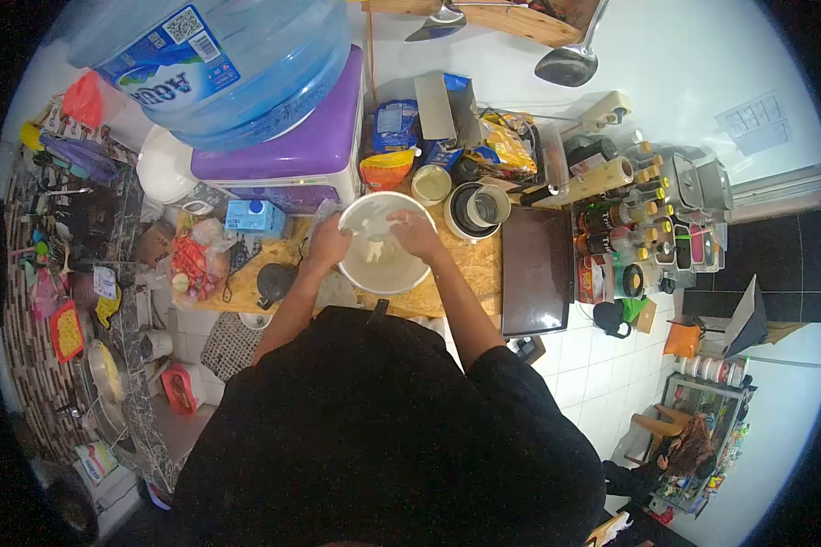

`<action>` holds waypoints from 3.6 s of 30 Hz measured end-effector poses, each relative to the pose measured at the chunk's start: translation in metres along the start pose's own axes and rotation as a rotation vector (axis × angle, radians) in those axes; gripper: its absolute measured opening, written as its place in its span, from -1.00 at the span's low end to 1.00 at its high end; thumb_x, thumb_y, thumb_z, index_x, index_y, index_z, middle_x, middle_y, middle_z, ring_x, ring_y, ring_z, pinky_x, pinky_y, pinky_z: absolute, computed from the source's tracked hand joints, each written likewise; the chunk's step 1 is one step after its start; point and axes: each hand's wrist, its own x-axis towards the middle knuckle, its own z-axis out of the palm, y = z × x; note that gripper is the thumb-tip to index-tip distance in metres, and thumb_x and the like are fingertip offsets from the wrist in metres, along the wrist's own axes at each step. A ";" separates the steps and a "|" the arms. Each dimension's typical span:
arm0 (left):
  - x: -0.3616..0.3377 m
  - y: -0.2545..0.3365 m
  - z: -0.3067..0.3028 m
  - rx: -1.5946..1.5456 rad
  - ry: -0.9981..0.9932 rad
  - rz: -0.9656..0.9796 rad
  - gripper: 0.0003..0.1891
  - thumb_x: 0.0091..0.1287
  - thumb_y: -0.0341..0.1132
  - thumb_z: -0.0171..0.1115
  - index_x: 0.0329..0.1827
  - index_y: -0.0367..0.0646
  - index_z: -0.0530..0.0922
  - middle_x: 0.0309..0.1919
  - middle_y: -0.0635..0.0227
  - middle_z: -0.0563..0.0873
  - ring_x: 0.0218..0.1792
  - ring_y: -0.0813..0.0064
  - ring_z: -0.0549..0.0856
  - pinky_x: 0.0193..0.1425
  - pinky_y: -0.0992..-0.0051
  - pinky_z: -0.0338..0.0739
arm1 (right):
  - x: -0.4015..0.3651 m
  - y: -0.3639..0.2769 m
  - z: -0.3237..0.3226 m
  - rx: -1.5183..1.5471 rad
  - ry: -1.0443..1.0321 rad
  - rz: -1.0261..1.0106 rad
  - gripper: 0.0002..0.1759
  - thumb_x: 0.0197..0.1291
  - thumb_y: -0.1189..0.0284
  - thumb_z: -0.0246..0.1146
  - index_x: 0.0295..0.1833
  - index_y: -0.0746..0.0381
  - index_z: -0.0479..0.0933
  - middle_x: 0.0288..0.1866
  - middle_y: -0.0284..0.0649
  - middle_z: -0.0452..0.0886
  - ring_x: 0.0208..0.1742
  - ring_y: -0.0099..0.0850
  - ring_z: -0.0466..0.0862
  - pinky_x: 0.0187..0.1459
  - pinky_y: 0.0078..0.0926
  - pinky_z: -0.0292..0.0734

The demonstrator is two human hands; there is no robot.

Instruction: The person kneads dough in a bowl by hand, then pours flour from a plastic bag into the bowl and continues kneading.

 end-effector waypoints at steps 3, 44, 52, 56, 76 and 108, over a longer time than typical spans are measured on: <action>-0.002 0.007 -0.006 -0.045 -0.022 -0.055 -0.71 0.19 -0.31 0.21 -0.05 -0.23 0.57 -0.15 -0.11 0.69 -0.03 -0.14 0.64 0.09 0.04 0.51 | 0.004 0.000 0.006 -0.119 0.020 0.224 -0.43 0.18 0.26 0.30 0.29 0.18 0.40 0.35 -0.08 0.41 0.09 -0.21 0.61 -0.27 -0.07 0.71; 0.004 -0.006 0.004 -0.034 -0.014 -0.051 -0.74 0.18 -0.33 0.21 -0.10 -0.26 0.58 -0.17 -0.13 0.69 -0.05 -0.16 0.65 0.08 0.05 0.52 | 0.001 -0.027 0.059 0.142 0.459 0.115 -0.74 0.09 0.34 0.43 -0.25 0.33 0.64 -0.37 -0.28 0.67 -0.42 -0.51 0.60 -0.43 -0.43 0.48; 0.001 -0.001 0.001 -0.007 -0.017 -0.059 -0.71 0.19 -0.33 0.21 -0.05 -0.24 0.55 -0.15 -0.10 0.69 -0.06 -0.18 0.64 0.09 0.03 0.51 | 0.005 -0.010 0.069 0.153 0.595 0.117 -0.82 0.05 0.43 0.34 -0.28 0.34 0.63 -0.39 -0.28 0.66 -0.42 -0.50 0.61 -0.38 -0.41 0.50; 0.002 -0.004 0.003 0.005 -0.014 -0.040 -0.70 0.19 -0.31 0.23 -0.05 -0.24 0.54 -0.15 -0.09 0.69 -0.07 -0.18 0.64 0.08 0.03 0.51 | 0.003 0.000 0.067 0.194 0.603 0.078 -0.83 0.05 0.46 0.30 -0.27 0.33 0.63 -0.39 -0.29 0.67 -0.43 -0.49 0.62 -0.36 -0.41 0.51; -0.001 0.007 -0.006 -0.030 -0.028 -0.068 -0.69 0.18 -0.29 0.26 -0.06 -0.27 0.56 -0.13 -0.10 0.68 -0.02 -0.12 0.64 0.08 0.09 0.52 | -0.005 0.000 0.012 -0.417 -0.084 -0.011 -0.27 0.13 0.43 0.34 0.42 0.23 0.24 -0.01 -0.04 0.62 -0.16 -0.24 0.71 -0.34 -0.32 0.71; -0.012 0.002 -0.006 -0.064 -0.023 -0.058 -0.71 0.14 -0.31 0.21 -0.09 -0.24 0.57 -0.22 -0.13 0.69 -0.12 -0.16 0.66 0.03 0.03 0.53 | 0.039 0.011 0.081 -1.329 -0.267 0.080 -0.51 0.20 0.01 0.10 -0.15 0.20 0.69 -0.28 -0.04 0.72 -0.21 -0.13 0.74 -0.15 -0.08 0.62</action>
